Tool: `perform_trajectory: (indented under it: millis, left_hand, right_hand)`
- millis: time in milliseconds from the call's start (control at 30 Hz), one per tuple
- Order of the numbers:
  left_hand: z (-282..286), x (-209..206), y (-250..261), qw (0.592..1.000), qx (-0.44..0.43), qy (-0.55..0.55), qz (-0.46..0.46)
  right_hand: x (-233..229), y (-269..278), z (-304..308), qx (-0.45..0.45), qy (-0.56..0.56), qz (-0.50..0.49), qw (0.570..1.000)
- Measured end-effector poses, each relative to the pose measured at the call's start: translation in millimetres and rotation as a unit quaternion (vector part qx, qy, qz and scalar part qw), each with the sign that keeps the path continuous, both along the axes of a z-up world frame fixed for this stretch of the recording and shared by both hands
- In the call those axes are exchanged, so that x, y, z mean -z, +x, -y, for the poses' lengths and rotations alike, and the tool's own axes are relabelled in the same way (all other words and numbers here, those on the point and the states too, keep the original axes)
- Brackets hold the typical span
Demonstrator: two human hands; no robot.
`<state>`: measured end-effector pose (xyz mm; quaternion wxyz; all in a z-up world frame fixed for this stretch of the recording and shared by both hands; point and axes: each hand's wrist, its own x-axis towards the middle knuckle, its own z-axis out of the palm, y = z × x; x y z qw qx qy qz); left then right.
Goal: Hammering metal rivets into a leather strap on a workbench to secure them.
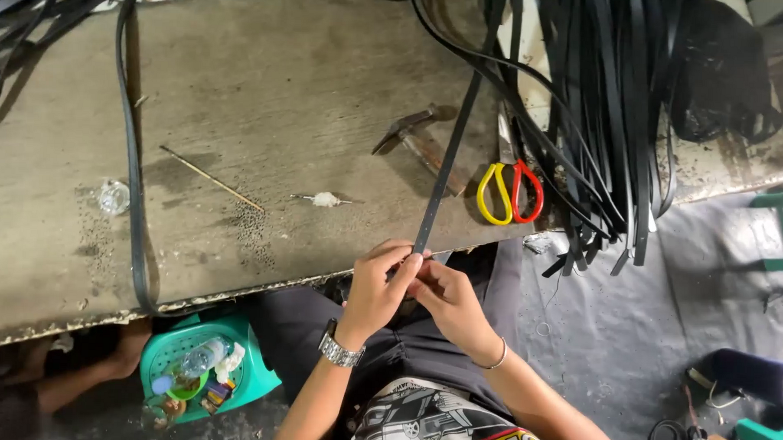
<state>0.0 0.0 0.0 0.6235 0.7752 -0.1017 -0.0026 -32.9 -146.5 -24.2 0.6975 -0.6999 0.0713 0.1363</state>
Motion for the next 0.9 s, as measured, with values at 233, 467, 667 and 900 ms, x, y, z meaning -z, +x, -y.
perform_trajectory:
  millis: [233, 467, 667, 900]
  left_hand:
    - [-18, 29, -22, 0.997, -0.074, 0.025, 0.021]
    - [-31, 24, -49, 0.995, -0.074, 0.056, 0.029]
    - [-42, 39, -67, 0.992, -0.106, 0.064, 0.015]
    - [-37, 60, -63, 0.986, -0.135, 0.077, -0.06]
  right_hand:
    - [0, 28, -2, 0.044, -0.024, 0.016, 0.999]
    - [-16, 106, -16, 0.049, 0.046, 0.042, 0.997]
    - [-27, 177, -36, 0.015, -0.016, 0.126, 0.992]
    - [35, 222, -46, -0.089, -0.217, 0.246, 0.941]
